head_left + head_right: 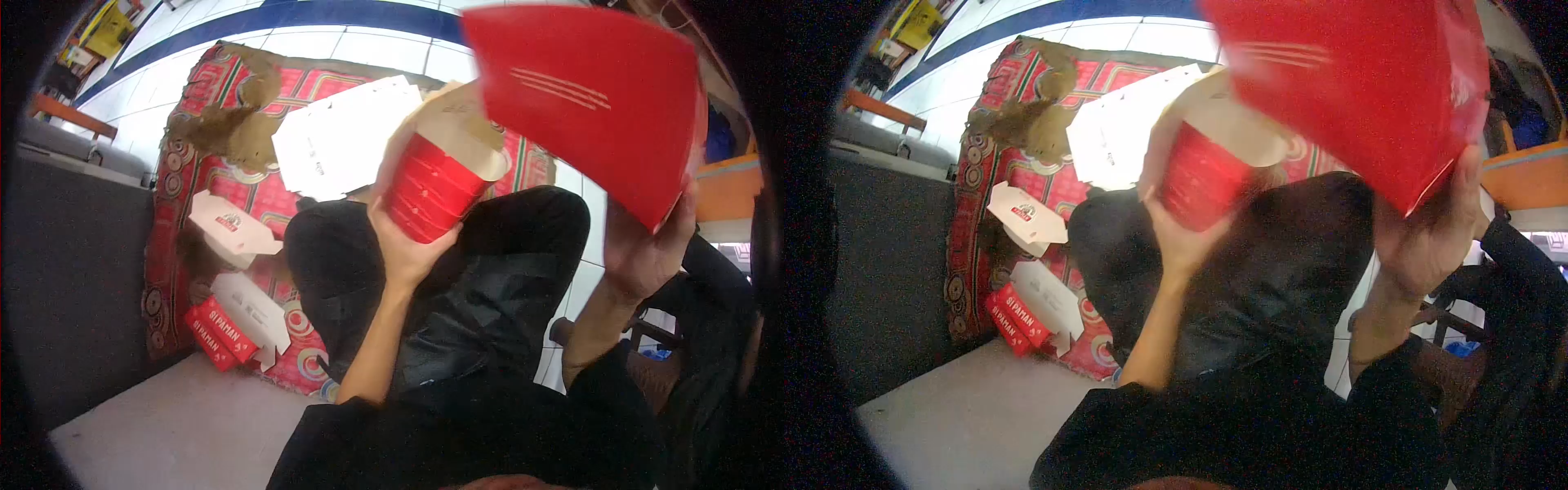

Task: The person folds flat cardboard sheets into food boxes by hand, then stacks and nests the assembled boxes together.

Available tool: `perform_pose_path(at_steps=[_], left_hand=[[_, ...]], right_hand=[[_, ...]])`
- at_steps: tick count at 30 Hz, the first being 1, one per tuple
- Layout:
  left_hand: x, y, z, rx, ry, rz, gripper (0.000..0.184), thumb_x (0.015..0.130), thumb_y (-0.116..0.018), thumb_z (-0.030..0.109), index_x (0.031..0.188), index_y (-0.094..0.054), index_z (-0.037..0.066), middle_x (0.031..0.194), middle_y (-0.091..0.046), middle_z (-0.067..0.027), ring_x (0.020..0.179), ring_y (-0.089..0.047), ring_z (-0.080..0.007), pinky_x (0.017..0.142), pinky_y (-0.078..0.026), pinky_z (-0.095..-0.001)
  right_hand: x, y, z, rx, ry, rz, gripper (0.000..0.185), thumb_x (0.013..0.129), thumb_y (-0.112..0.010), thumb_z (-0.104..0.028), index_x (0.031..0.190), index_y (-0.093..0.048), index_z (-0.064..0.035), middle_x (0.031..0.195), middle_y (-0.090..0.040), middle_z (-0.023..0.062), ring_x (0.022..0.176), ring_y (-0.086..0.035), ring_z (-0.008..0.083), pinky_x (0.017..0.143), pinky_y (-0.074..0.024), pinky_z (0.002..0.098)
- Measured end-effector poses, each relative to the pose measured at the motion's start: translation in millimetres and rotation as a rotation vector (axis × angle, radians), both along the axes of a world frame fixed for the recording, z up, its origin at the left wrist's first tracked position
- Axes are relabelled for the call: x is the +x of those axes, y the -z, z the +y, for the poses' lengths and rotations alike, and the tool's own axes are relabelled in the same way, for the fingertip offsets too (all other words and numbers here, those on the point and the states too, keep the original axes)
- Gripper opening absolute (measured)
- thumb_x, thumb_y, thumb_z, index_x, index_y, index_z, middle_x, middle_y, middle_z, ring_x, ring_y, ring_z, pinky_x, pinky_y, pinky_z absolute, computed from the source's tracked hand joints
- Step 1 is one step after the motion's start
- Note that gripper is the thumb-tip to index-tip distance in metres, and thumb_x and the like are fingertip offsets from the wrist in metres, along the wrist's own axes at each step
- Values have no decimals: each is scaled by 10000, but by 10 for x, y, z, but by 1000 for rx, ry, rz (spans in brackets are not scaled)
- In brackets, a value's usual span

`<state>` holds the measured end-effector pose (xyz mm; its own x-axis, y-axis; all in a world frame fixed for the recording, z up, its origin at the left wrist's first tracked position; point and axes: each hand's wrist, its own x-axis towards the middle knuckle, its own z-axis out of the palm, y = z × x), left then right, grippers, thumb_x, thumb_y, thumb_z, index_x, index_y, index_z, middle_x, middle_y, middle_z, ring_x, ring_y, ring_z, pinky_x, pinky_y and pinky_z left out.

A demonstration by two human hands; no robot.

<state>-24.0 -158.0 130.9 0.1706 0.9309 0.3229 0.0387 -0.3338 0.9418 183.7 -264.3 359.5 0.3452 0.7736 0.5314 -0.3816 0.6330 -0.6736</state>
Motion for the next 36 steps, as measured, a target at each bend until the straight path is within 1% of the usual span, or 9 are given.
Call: perform_pose_path(at_steps=[5,7,15,21,24,25,26,29,36], left_hand=[[40,53,-107,-190,-45,-44,1197,607,-1056,322,1495,-341,-44,1420,-520,-209,1311,-587,-326,1121,-486,-456],[36,90,-106,-211,14,-21,1299,576,-1044,259,1572,-256,-17,1510,-454,-206,1411,-510,-322,1202,-431,-472],[41,62,-99,138,61,11,1113,524,-1046,259,1474,-519,21,1456,-520,-158,1357,-554,-317,1170,-443,-451],[18,80,-142,94,61,-63,1119,539,-1040,231,1492,-491,23,1439,-530,-157,1363,-548,-312,1167,-450,-456],[72,167,-178,106,15,-176,1145,515,-1042,267,1487,-489,22,1449,-521,-156,1381,-534,-326,1150,-460,-457],[4,177,-187,106,-9,-39,1117,503,-1035,292,1455,-521,18,1421,-557,-163,1355,-562,-330,1134,-471,-457],[-48,189,-161,116,-20,75,1091,491,-1029,316,1424,-552,13,1394,-593,-170,1329,-590,-334,1117,-482,-457],[22,128,-149,160,4,51,1093,503,-1015,291,1450,-545,12,1388,-600,-184,1317,-590,-354,1147,-452,-485],[-27,226,-203,165,68,8,1221,530,-1013,381,1550,-432,47,1484,-506,-168,1407,-452,-358,1217,-353,-531]], right_hand=[[322,393,-308,-574,620,-489,486,1170,-508,-262,1550,-493,39,1437,-616,158,1333,-598,221,1161,-448,384],[202,420,-239,-627,473,-639,482,1160,-533,-231,1550,-489,49,1440,-619,141,1301,-596,184,1132,-448,330],[185,490,62,-717,251,-832,326,1137,-556,-131,1413,-580,42,1250,-661,86,1182,-598,134,1045,-459,287],[160,855,185,-714,306,-932,396,1090,-642,-151,1409,-596,80,1313,-695,181,1208,-663,243,1062,-482,328],[19,787,188,-728,343,-1021,410,1051,-684,-165,1398,-619,45,1188,-722,295,1085,-752,378,937,-560,385],[7,816,185,-671,380,-1099,257,1037,-675,-88,1260,-660,41,1039,-724,180,895,-719,234,821,-546,335],[-66,742,172,-766,371,-1090,245,1032,-680,-93,1247,-669,22,1002,-718,207,846,-731,291,761,-554,377],[-83,802,151,-637,495,-1154,362,1021,-725,-170,1313,-663,34,1121,-715,276,999,-735,415,865,-578,436],[-129,725,63,-670,417,-1081,516,1006,-784,-223,1402,-607,56,1180,-688,260,1042,-712,379,899,-573,433]])
